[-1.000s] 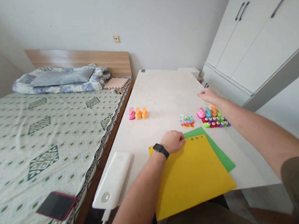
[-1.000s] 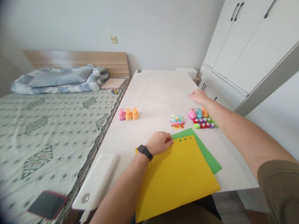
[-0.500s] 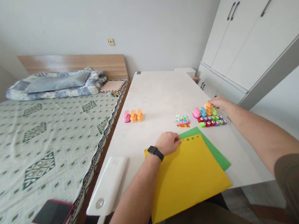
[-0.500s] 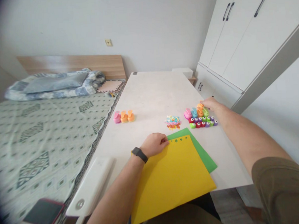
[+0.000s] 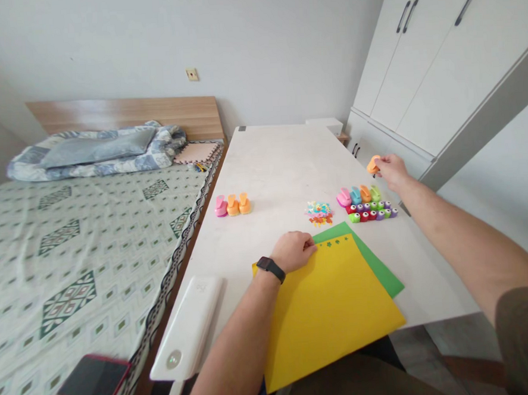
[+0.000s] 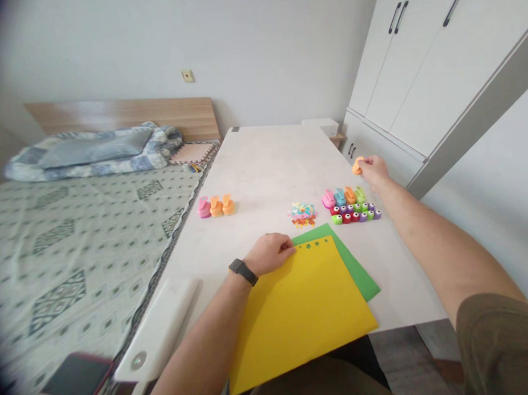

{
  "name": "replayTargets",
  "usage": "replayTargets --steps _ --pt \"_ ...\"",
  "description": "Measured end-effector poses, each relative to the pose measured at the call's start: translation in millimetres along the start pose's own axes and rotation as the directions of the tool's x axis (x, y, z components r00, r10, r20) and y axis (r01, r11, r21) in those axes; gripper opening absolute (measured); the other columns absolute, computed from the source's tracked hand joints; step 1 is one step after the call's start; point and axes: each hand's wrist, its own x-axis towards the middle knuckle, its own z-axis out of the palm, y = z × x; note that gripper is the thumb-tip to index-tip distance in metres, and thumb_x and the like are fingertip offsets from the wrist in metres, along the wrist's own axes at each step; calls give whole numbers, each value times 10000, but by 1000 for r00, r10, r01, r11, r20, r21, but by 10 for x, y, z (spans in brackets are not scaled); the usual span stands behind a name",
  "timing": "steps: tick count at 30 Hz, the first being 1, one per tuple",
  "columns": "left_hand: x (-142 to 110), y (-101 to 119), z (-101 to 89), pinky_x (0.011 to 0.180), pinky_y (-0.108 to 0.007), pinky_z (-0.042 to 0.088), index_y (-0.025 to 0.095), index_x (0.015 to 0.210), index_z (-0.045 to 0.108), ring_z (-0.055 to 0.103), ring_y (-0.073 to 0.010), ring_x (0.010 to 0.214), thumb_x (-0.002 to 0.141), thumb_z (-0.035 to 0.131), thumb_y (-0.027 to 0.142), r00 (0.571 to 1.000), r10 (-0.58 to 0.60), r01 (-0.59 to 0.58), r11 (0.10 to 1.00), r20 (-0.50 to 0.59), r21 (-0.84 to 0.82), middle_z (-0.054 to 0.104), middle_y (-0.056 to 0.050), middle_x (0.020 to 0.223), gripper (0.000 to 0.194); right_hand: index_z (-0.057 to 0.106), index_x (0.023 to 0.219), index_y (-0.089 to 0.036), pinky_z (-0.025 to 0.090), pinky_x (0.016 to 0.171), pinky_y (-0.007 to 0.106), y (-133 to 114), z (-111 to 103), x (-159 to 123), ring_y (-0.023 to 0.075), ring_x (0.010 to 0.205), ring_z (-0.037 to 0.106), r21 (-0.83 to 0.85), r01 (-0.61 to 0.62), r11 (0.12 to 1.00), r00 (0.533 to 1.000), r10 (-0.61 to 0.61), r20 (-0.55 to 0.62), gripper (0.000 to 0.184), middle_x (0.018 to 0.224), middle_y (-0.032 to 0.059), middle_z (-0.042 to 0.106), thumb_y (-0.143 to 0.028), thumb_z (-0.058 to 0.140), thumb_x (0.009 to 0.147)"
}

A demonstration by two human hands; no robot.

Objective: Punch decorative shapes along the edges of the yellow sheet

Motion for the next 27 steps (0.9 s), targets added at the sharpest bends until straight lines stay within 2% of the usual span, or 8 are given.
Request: replayTargets --steps 3,5,7,10,13,20,27 --pt "4 -6 -7 671 -265 436 202 844 720 654 -173 756 881 577 319 1000 -6 6 999 -2 -32 745 -38 851 189 538 1049 -229 578 697 293 -91 -36 -195 164 857 715 286 20 958 998 -35 48 227 1040 76 721 -335 647 880" --pt "6 0 -23 665 -261 432 195 843 718 646 -168 741 885 572 318 1000 -13 13 998 -6 -59 739 -40 836 196 563 1015 -249 590 736 336 -136 -70 -460 190 882 726 522 -25 853 978 -87 189 271 1019 57 730 -376 713 827" --pt "5 15 -51 651 -256 424 191 840 714 634 -160 720 889 568 320 1000 -20 18 995 -17 -95 731 -37 817 201 612 1005 -266 592 784 373 -169 -102 -790 220 938 726 614 -77 786 936 -155 315 290 1019 50 738 -394 760 790" --pt "-1 42 -107 641 -251 419 190 843 710 613 -146 693 894 559 317 999 -34 29 987 -30 -159 717 -26 794 204 683 1030 -299 589 843 435 -201 -119 -1239 260 1037 704 643 -140 753 882 -201 426 293 1096 46 737 -411 779 776" --pt "-13 57 -161 634 -250 415 188 843 705 597 -137 671 901 547 325 997 -67 57 974 -39 -218 700 -16 763 217 711 1024 -307 584 872 478 -205 -96 -1486 290 1116 676 634 -180 752 857 -196 476 299 1150 44 734 -452 768 769" --pt "-17 49 -214 558 -241 347 180 849 628 502 -121 612 923 519 398 979 -183 147 942 -93 -303 599 12 689 255 701 1034 -301 571 906 463 -132 -126 -1571 274 1147 668 667 -191 721 847 -222 483 293 1174 54 735 -483 727 806" --pt "23 72 -134 566 -242 350 182 901 559 477 -120 632 947 486 434 956 -261 173 869 -133 -464 564 20 725 266 688 1028 -277 566 919 466 -110 -183 -1619 297 1133 676 686 -177 706 858 -231 459 358 1182 77 732 -516 771 775"
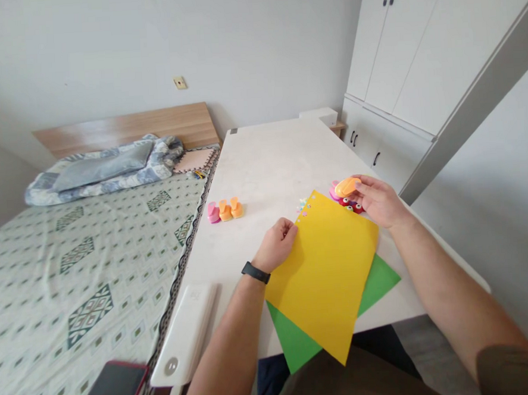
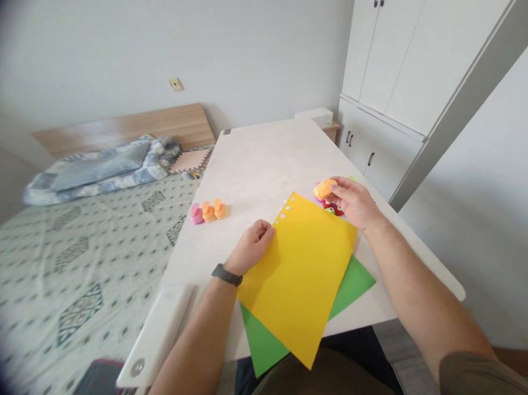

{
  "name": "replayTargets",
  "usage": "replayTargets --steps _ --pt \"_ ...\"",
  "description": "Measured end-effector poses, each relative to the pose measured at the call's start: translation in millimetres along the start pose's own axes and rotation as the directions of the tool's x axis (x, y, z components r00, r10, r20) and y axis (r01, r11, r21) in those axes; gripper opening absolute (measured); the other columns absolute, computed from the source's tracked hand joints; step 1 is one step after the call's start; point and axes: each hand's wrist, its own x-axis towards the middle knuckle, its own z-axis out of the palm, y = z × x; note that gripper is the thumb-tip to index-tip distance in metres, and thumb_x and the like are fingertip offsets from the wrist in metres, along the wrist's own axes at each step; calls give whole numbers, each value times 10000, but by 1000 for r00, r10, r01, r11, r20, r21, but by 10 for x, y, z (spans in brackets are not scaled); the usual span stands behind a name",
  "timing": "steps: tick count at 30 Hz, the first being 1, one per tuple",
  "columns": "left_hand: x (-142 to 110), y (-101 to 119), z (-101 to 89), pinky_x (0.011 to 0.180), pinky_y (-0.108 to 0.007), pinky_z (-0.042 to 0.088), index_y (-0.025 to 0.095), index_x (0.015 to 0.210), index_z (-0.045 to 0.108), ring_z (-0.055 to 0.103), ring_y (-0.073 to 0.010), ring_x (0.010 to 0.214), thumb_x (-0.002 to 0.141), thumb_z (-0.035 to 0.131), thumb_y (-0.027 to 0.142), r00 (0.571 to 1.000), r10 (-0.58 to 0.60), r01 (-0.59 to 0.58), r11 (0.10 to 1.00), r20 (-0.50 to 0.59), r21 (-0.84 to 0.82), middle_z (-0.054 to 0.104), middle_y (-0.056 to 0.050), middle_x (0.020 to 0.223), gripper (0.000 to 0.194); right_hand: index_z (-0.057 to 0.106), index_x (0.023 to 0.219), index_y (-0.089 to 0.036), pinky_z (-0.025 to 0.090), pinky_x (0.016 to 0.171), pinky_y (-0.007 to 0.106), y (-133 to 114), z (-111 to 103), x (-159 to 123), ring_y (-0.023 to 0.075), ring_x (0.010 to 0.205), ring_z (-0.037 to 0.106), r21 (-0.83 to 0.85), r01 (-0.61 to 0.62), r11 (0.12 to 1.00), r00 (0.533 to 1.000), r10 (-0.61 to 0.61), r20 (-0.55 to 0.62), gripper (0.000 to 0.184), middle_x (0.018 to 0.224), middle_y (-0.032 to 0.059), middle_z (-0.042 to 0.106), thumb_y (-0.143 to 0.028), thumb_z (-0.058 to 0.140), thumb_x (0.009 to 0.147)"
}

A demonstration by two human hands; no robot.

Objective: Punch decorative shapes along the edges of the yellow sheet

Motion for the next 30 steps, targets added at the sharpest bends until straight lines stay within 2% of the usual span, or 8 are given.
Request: replayTargets --steps 6,10,18,26,30 --pt "-17 29 122 593 -234 382 179 971 554 510 -116 666 956 488 441 998 29 -22 993 51 -117 602 2 789 271 685 1044 -280 571 930 431 20 38 1 277 1123 678 14 -15 1000 1000 14 24 357 1220 66 717 -480 795 770" --pt "-36 63 164 572 -228 365 184 956 547 495 -110 648 959 487 432 997 36 -28 991 65 -130 575 13 758 255 700 1041 -275 571 930 415 66 45 9 267 1115 678 15 -11 1000 999 10 37 323 1229 59 713 -444 796 783" --pt "-56 122 133 571 -228 359 184 981 544 500 -109 652 964 487 431 996 47 -37 991 71 -131 578 9 773 254 716 1040 -274 559 960 407 48 40 6 254 1127 671 3 -53 999 997 53 51 294 1278 51 690 -442 773 805" --pt "-56 98 153 562 -233 349 178 973 545 484 -103 643 974 489 412 994 82 -72 988 71 -136 569 11 768 241 725 1137 -255 557 927 405 98 -1 33 244 1005 694 -20 -87 996 993 88 82 364 1156 70 729 -439 756 824" --pt "-62 102 144 550 -231 336 179 986 551 467 -101 627 966 505 455 994 70 -59 990 89 -129 553 19 747 281 720 1143 -251 546 933 397 101 0 24 240 1029 684 -3 -92 996 990 91 104 344 1154 66 723 -401 756 835"
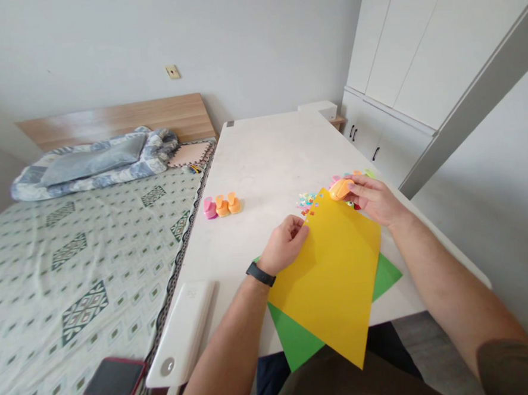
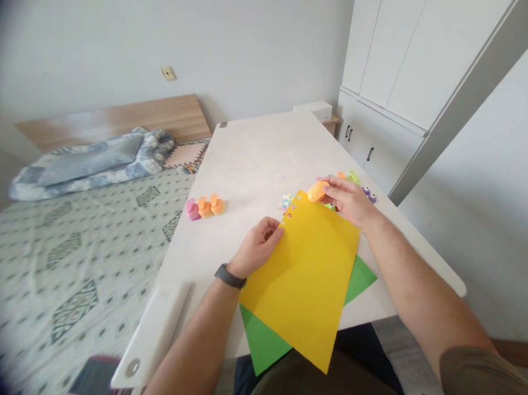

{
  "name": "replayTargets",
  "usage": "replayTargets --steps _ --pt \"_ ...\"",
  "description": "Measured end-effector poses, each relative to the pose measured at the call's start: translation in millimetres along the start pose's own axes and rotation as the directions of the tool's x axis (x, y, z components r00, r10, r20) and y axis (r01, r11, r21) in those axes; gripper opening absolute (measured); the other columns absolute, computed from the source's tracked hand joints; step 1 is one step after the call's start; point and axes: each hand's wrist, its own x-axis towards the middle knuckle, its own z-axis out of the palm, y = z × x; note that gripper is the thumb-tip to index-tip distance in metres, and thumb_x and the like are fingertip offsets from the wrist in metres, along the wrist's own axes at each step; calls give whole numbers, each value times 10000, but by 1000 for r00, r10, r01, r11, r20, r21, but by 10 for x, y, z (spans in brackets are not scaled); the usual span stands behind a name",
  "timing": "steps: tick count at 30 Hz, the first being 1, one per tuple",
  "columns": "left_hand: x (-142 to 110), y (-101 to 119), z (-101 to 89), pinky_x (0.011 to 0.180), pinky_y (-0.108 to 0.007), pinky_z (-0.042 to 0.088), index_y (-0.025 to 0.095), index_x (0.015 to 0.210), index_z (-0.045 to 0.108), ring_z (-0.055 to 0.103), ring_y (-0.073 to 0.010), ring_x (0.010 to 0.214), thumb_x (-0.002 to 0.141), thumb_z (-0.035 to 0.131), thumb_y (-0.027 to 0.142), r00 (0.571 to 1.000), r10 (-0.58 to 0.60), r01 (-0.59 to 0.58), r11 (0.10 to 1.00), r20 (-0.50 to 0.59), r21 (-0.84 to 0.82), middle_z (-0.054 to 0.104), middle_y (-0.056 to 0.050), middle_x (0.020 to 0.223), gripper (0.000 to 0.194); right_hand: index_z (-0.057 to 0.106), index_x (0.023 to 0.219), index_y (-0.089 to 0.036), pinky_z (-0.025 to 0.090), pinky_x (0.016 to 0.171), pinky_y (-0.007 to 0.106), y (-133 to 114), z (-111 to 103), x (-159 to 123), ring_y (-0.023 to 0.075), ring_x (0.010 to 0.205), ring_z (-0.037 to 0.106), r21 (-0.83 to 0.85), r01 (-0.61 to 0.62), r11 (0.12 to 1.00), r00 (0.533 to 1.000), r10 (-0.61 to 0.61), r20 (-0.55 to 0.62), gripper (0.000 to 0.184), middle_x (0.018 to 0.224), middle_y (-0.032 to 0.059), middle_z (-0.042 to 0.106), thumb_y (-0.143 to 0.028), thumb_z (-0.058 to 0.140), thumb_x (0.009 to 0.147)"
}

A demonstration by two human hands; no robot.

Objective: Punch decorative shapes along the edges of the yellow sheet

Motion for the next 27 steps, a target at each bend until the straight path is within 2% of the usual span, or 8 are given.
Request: replayTargets --steps 5,10,19,27 --pt "-11 25 -9 530 -230 315 184 1003 597 446 -107 610 938 519 547 997 -38 36 999 64 27 549 22 722 377 709 1143 -246 528 958 401 12 93 -46 244 1102 655 0 -6 1000 997 5 79 309 1193 65 700 -361 741 857" --pt "0 27 11 550 -229 311 174 903 590 439 -108 639 953 481 539 998 -44 40 996 52 78 533 19 737 385 686 1166 -236 532 922 399 34 206 -72 245 1068 660 -26 -42 999 989 46 143 354 1179 77 705 -367 756 844" --pt "6 -14 61 540 -233 260 172 817 535 380 -93 616 966 446 505 999 -51 48 991 19 124 444 42 692 376 677 1192 -215 505 947 399 8 338 -57 242 1039 666 -80 -58 995 983 71 172 401 1164 85 711 -373 762 834" --pt "7 50 74 547 -244 265 180 808 513 384 -98 610 959 454 475 998 -65 64 988 7 144 455 45 690 337 666 1215 -237 466 1043 449 66 410 -78 274 1142 644 -121 -103 987 972 125 198 428 1220 75 704 -398 761 830"
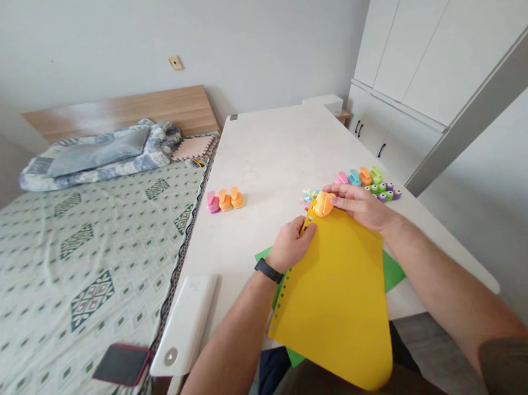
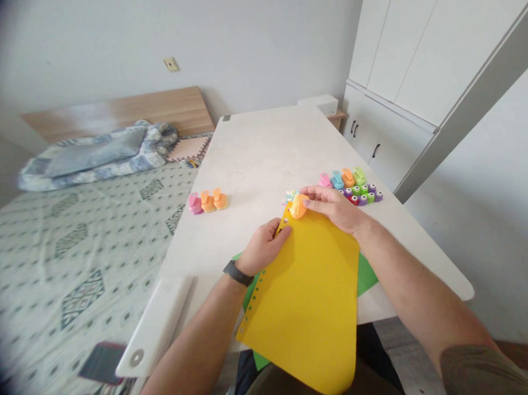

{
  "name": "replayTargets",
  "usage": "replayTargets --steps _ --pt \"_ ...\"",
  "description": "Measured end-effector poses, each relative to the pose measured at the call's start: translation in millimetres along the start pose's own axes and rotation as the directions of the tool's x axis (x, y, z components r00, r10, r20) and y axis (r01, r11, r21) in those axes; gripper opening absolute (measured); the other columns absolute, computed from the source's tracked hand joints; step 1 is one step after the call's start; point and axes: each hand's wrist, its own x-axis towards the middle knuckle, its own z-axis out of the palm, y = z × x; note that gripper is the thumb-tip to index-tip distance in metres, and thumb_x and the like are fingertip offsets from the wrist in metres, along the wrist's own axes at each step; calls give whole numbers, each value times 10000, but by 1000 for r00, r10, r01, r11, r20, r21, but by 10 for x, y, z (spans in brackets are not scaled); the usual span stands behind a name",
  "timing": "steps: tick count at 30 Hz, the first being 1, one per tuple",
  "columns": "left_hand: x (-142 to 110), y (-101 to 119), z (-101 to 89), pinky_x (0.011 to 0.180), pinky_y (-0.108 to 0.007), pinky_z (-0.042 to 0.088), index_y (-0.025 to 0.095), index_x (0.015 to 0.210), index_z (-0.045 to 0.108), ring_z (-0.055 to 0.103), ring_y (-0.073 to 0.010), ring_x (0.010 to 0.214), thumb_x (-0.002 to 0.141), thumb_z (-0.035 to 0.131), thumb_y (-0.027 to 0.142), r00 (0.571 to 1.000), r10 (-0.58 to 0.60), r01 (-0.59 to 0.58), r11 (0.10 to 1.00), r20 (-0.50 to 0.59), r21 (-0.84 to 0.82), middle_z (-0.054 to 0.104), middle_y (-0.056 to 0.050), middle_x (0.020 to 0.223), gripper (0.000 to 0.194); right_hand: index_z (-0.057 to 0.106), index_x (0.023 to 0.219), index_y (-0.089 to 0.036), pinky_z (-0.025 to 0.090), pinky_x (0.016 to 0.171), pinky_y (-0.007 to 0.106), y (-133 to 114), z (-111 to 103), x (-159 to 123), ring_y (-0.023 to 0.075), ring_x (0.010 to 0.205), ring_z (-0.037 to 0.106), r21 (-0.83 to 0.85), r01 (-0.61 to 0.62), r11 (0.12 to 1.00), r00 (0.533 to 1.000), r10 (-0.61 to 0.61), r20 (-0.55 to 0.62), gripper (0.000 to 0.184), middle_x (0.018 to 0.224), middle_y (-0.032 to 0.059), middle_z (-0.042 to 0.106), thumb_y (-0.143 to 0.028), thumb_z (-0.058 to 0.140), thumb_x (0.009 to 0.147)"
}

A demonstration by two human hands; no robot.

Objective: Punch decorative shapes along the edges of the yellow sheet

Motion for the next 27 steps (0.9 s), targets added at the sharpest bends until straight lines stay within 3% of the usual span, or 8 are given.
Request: replayTargets --steps 9,14,27 --pt "5 -12 36 557 -246 282 183 840 526 429 -108 629 956 453 442 1000 -11 11 1000 -10 1 525 29 724 293 644 1258 -221 442 1087 460 -36 75 -43 282 1224 610 -34 -11 999 993 15 113 453 1324 93 663 -382 750 848" --pt "-3 5 39 545 -243 274 184 816 509 411 -100 600 947 466 440 999 -32 32 999 -19 18 499 39 691 291 618 1275 -225 472 1047 459 13 100 -27 277 1180 634 -65 -70 995 995 74 69 544 1278 97 679 -391 802 791" --pt "-3 35 45 562 -254 279 185 840 530 421 -108 605 932 498 439 998 -58 60 997 -37 56 530 35 703 272 654 1143 -227 514 951 412 25 123 -25 252 1048 675 -78 -26 997 999 28 32 468 1152 81 718 -398 835 747"
